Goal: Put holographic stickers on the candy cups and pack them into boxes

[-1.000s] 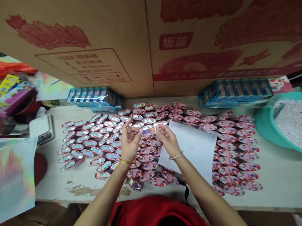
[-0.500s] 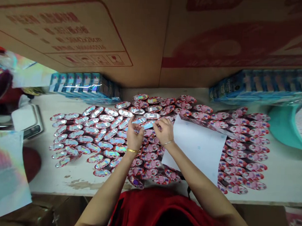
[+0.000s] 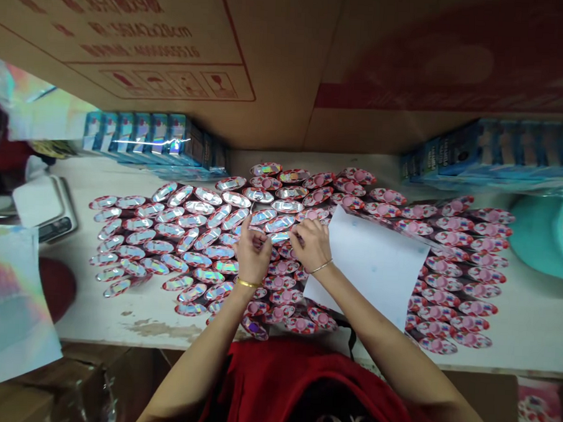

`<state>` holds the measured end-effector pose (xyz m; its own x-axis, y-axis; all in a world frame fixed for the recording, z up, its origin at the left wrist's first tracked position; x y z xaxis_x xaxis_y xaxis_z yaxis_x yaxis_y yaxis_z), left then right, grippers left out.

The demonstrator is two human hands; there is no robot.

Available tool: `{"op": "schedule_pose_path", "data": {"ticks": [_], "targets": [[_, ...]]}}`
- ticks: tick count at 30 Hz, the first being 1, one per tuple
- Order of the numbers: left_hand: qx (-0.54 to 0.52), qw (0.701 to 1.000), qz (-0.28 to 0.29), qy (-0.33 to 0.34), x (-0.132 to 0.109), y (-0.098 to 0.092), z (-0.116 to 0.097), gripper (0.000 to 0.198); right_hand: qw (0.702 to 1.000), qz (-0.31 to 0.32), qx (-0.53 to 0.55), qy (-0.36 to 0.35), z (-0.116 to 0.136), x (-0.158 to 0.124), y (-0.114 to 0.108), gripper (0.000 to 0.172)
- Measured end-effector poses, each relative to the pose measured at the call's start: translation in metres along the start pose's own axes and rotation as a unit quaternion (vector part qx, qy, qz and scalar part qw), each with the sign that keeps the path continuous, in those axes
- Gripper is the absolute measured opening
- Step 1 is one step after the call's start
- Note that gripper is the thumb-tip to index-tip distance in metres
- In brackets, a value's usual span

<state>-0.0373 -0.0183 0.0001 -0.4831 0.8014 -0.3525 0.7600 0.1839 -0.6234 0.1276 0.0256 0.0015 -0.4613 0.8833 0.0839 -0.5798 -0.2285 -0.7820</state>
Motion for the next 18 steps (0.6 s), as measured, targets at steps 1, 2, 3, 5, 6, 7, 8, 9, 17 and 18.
{"op": "schedule_pose_path", "data": {"ticks": [1, 2, 3, 5, 6, 7, 8, 9, 17, 18], "targets": [[0.021, 1.0, -0.004, 0.001, -0.003, 0.001, 0.001, 0.075, 1.0, 0.003, -0.001, 0.003, 0.0, -0.004, 0.002, 0.023], [0.045, 0.999, -0.01, 0.005, -0.005, 0.001, 0.002, 0.075, 1.0, 0.004, -0.004, 0.008, 0.0, -0.008, 0.003, 0.024], [0.069, 0.997, -0.015, 0.011, -0.005, 0.003, 0.002, 0.075, 1.0, 0.002, -0.008, 0.013, 0.0, -0.011, 0.004, 0.025], [0.111, 0.993, -0.021, 0.027, -0.005, 0.005, -0.001, 0.076, 1.0, -0.003, -0.015, 0.023, -0.001, -0.016, 0.007, 0.026], [0.128, 0.991, -0.02, 0.035, -0.003, 0.007, -0.003, 0.076, 0.999, -0.005, -0.017, 0.027, -0.001, -0.017, 0.009, 0.026], [0.143, 0.989, -0.018, 0.043, -0.002, 0.009, -0.005, 0.076, 0.999, -0.005, -0.02, 0.03, -0.001, -0.018, 0.011, 0.027], [0.157, 0.986, -0.014, 0.049, -0.001, 0.01, -0.006, 0.075, 0.999, -0.004, -0.024, 0.032, -0.001, -0.019, 0.013, 0.027], [0.169, 0.984, -0.01, 0.053, 0.001, 0.012, -0.007, 0.074, 0.999, -0.002, -0.029, 0.033, -0.001, -0.02, 0.016, 0.027], [0.237, 0.967, -0.047, 0.084, -0.001, 0.011, -0.007, 0.063, 0.995, -0.052, -0.002, 0.089, -0.006, -0.029, 0.014, 0.035], [0.217, 0.969, -0.06, 0.099, -0.002, 0.004, -0.011, 0.057, 0.994, -0.063, 0.016, 0.085, -0.006, -0.029, 0.011, 0.038]]}}
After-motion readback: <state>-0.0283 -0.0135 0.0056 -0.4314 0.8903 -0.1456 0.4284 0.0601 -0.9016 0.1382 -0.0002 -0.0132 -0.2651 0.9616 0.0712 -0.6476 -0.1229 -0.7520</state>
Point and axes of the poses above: each hand's wrist, its own x-axis towards the middle knuckle, its own y-axis out of the palm, z = x × y, the point moved 9 cm from there along x, towards the middle knuckle, and after that the axes turned 14 degrees about -y, right-handed, at the moved point
